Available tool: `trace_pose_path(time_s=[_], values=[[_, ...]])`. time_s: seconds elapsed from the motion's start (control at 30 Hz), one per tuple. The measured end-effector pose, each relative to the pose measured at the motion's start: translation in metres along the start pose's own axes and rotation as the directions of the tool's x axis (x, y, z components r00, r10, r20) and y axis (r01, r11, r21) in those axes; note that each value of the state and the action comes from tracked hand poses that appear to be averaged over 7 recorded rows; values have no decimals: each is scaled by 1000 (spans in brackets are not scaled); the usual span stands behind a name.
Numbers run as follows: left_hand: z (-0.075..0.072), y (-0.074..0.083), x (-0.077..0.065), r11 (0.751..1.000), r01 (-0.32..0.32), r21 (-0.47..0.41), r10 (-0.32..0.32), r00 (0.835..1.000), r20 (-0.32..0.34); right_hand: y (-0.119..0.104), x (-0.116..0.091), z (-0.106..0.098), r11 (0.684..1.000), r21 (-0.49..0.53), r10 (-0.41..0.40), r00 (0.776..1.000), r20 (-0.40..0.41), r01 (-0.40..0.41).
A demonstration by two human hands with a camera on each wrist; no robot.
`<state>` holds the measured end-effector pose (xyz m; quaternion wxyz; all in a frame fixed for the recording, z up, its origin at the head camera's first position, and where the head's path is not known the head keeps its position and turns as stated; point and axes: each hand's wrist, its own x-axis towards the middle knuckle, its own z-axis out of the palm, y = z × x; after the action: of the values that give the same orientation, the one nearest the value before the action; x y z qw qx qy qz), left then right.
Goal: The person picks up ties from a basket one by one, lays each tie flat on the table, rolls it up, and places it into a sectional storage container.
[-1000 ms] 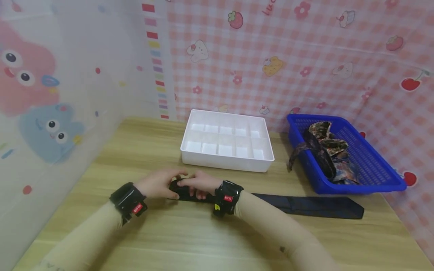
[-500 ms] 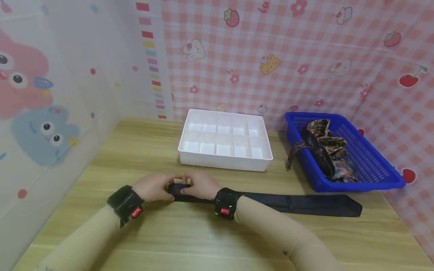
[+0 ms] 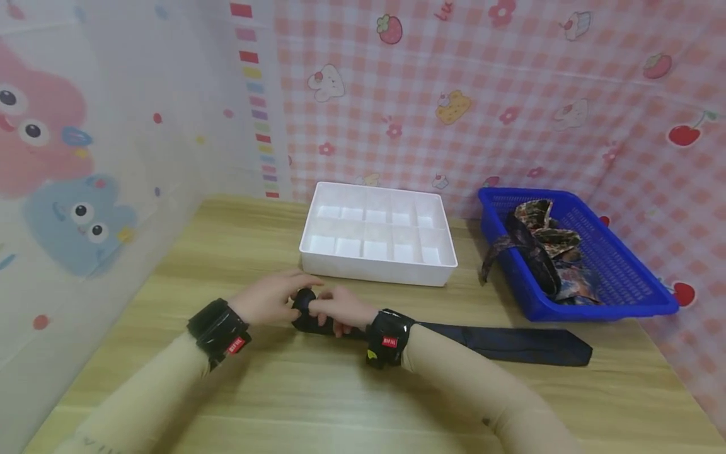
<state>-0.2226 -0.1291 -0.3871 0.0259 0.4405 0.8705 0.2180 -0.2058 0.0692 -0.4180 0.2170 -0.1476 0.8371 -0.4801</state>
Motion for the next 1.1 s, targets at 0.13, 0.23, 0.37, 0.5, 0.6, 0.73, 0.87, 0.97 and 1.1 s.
trace_pose_path(time_s=[0.13, 0.23, 0.37, 0.5, 0.6, 0.73, 0.87, 0.97, 1.1], values=[[10, 7, 14, 998, -32, -46, 33, 999, 31, 6, -9, -10, 987, 129, 90, 995, 32, -93], [19, 9, 20, 995, -50, -89, 55, 997, 58, 10, -13, -13, 986, 116, 119, 992, 44, -124], [26, 8, 23, 993, -70, -93, 77, 995, 65, 15, -17, -19, 991, -14, 134, 991, 14, -134], [28, 3, 20, 995, -75, -60, 78, 995, 54, 18, -20, -26, 972, -191, 127, 991, -45, -133], [30, 0, 18, 996, -70, -48, 72, 996, 54, 20, -22, -30, 951, -290, 86, 993, -80, -106], [32, -3, 12, 999, -45, -29, 46, 998, 51, 17, -19, -27, 936, -349, 12, 997, -82, -40], [34, -3, 8, 1000, -6, -15, 7, 999, 51, 15, -19, -23, 942, -335, -21, 997, -78, -7], [33, -3, 5, 1000, 13, -11, -12, 998, 60, 14, -18, -20, 948, -317, -16, 997, -74, -8], [24, 0, 4, 999, 27, -31, -24, 997, 77, 15, -16, -16, 967, -254, -8, 999, -51, -5]])
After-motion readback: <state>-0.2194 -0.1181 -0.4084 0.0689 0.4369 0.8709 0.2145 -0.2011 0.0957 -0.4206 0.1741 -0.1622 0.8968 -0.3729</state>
